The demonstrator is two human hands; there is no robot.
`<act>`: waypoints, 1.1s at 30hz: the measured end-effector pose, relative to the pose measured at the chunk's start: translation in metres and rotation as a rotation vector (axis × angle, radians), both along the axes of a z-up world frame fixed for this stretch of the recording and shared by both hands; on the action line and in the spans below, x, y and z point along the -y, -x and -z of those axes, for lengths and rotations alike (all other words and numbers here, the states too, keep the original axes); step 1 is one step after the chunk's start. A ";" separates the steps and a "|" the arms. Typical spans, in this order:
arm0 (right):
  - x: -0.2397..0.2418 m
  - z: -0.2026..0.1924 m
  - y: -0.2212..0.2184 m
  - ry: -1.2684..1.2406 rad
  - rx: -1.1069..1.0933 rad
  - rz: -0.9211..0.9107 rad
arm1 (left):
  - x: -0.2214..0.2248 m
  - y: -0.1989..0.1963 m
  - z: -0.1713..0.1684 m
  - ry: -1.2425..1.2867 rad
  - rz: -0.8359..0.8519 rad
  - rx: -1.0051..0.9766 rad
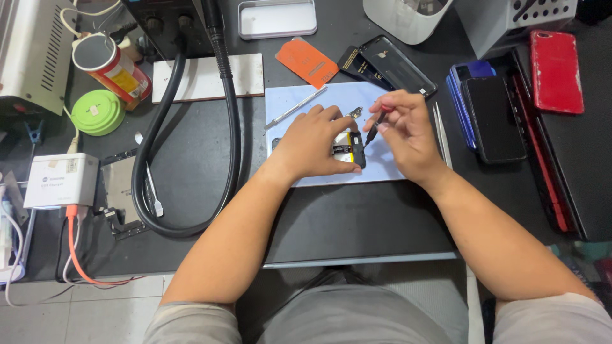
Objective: The person uses a screwdriver and tweezers to remove screws and small components from a disassembled smartphone placed on a blue mat. They carefully manipulate internal parts and set them aside on the workbench.
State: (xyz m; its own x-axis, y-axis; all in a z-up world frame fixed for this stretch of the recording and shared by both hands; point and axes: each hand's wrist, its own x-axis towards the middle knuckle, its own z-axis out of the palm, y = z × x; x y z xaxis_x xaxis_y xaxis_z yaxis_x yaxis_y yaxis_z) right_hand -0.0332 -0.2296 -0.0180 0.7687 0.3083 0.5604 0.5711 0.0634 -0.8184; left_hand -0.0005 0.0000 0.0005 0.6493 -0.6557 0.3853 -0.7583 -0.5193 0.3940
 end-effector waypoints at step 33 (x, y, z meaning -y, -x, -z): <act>0.007 0.006 -0.008 0.209 0.064 0.094 | -0.003 -0.003 -0.001 0.027 0.097 0.139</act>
